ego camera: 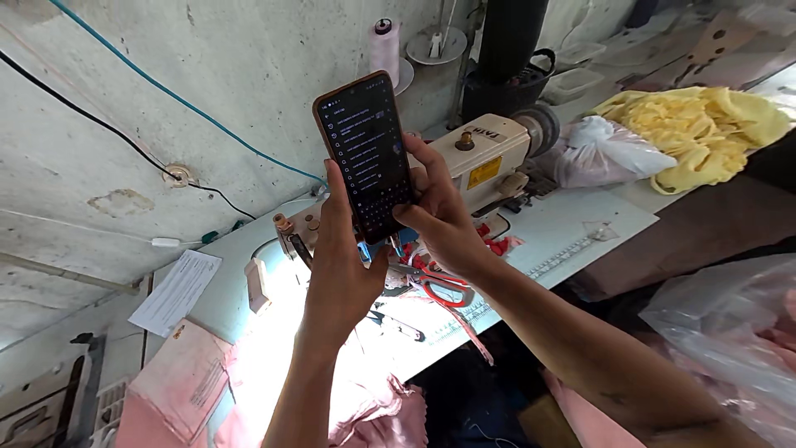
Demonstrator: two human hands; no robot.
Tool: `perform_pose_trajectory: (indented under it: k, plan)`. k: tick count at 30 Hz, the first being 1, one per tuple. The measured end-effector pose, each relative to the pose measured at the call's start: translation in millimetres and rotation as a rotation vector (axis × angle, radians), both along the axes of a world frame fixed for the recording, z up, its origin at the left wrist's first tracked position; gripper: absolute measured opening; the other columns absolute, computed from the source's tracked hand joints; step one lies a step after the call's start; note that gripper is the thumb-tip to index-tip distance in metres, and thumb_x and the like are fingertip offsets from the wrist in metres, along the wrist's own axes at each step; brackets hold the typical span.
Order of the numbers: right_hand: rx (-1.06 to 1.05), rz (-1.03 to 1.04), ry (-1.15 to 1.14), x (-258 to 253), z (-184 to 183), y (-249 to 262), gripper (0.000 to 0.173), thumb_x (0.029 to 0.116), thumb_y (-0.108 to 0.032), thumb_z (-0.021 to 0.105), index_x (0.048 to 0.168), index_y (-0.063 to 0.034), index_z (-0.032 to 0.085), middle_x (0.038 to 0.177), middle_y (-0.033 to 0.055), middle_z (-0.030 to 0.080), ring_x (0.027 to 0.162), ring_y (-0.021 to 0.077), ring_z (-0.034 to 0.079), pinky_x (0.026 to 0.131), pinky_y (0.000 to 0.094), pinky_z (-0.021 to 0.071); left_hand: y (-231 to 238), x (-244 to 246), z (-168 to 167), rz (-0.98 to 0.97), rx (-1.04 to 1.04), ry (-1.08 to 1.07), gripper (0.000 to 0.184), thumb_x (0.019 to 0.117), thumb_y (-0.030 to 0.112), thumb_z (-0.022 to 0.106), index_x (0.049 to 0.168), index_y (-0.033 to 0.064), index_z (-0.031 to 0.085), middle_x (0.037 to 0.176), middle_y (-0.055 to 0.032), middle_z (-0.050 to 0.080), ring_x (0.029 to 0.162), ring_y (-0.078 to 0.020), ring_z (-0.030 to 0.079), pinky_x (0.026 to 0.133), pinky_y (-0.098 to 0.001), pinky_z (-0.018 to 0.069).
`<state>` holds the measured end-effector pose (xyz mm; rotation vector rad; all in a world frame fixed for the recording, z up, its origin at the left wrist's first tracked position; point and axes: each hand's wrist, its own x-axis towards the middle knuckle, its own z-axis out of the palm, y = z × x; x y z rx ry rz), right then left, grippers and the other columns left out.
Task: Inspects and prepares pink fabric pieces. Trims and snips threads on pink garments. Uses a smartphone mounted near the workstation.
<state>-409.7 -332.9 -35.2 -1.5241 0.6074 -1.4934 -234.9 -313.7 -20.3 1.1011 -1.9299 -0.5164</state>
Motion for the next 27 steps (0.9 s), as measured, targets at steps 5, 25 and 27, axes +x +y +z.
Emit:
perform_pose_trajectory:
  k: [5, 25, 27]
  plan:
    - [0.004, -0.006, 0.026, -3, 6, 1, 0.072, 0.0969, 0.001, 0.049, 0.161, -0.019, 0.022, 0.122, 0.009, 0.062, 0.095, 0.0168, 0.069, 0.072, 0.0293, 0.061, 1, -2, -2, 0.025, -0.041, -0.015, 0.123, 0.0814, 0.0, 0.08, 0.167, 0.0271, -0.004, 0.158, -0.0137, 0.033, 0.12, -0.0194, 0.064, 0.088, -0.0384, 0.0632]
    - [0.188, -0.412, 0.182, -15, 59, -30, 0.039, 0.0964, -0.047, 0.068, 0.094, -0.011, 0.053, 0.076, 0.001, 0.061, 0.066, 0.0092, 0.063, 0.063, 0.0277, 0.0567, 2, -7, -8, 0.034, -0.087, -0.088, 0.113, 0.0861, 0.003, 0.078, 0.167, 0.0282, 0.003, 0.16, -0.0117, 0.033, 0.116, -0.0168, 0.067, 0.086, -0.035, 0.0636]
    - [0.195, -0.435, 0.21, -15, 60, -33, 0.043, 0.0938, -0.052, 0.07, 0.09, -0.0122, 0.053, 0.074, 0.0002, 0.06, 0.064, 0.0088, 0.061, 0.061, 0.0278, 0.0542, 2, -8, -8, 0.027, -0.081, -0.074, 0.112, 0.0864, 0.003, 0.078, 0.167, 0.0275, 0.004, 0.16, -0.0116, 0.033, 0.117, -0.0168, 0.066, 0.087, -0.0353, 0.0636]
